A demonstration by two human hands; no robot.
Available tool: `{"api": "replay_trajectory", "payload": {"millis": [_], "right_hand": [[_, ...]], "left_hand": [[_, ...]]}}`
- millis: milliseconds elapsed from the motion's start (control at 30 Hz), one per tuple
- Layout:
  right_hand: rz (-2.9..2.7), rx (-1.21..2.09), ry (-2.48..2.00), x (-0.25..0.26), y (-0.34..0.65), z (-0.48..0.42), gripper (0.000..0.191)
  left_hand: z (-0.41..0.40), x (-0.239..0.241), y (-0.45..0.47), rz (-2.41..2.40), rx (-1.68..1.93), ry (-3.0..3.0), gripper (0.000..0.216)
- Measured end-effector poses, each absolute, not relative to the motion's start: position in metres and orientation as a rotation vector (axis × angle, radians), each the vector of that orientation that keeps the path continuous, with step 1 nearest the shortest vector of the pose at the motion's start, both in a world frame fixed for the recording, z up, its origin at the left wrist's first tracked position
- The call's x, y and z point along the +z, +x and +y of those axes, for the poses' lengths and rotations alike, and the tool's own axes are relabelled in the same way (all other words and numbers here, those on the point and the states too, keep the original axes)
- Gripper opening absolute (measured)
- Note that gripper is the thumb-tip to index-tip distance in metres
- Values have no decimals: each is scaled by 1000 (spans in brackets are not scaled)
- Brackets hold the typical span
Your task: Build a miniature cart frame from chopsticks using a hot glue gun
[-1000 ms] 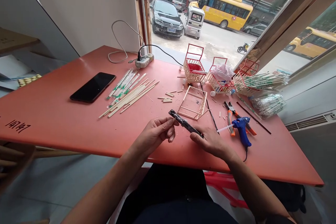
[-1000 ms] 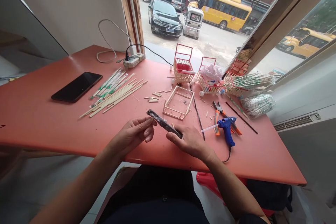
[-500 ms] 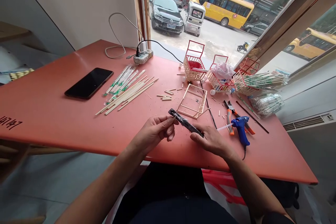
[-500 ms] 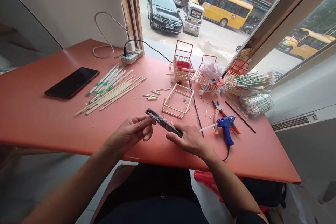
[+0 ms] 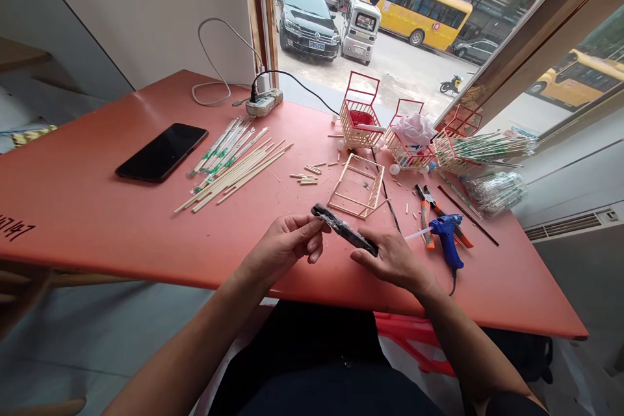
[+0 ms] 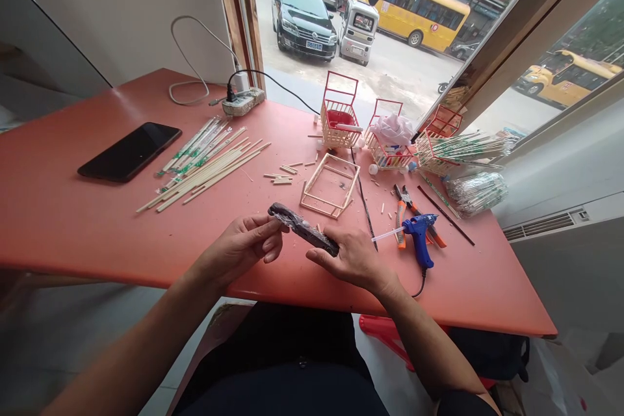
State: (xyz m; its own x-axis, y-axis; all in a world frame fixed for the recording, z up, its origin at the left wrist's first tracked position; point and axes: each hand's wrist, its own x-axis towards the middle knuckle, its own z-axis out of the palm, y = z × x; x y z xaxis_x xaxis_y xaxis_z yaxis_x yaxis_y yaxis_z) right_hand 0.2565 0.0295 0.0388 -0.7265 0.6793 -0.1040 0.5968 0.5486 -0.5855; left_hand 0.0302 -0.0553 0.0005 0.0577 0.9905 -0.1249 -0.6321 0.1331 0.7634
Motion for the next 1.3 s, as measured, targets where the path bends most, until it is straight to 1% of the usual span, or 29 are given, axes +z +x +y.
{"api": "replay_trajectory", "payload": {"millis": [167, 333, 533, 733, 800, 1100, 1300], "right_hand": [[-2642, 902, -1074, 36, 256, 27, 60], [-2629, 876, -1074, 32, 258, 24, 65], [-2667, 1057, -945, 37, 260, 24, 72], [-2732, 695, -1079, 43, 266, 23, 64], [-2743, 624, -1094, 44, 266, 22, 62], [-2722, 537, -1094, 42, 266, 16, 70], [-2745, 494, -1070, 42, 268, 14, 70]], "left_hand": [[-55, 0, 28, 725, 1343, 650, 46], [-55, -2, 27, 699, 1317, 687, 46], [-55, -2, 29, 741, 1349, 739, 44], [-56, -4, 31, 829, 1396, 818, 49], [-56, -3, 31, 839, 1393, 839, 51], [-60, -1, 30, 871, 1400, 892, 52], [-62, 1, 29, 919, 1383, 939, 55]]}}
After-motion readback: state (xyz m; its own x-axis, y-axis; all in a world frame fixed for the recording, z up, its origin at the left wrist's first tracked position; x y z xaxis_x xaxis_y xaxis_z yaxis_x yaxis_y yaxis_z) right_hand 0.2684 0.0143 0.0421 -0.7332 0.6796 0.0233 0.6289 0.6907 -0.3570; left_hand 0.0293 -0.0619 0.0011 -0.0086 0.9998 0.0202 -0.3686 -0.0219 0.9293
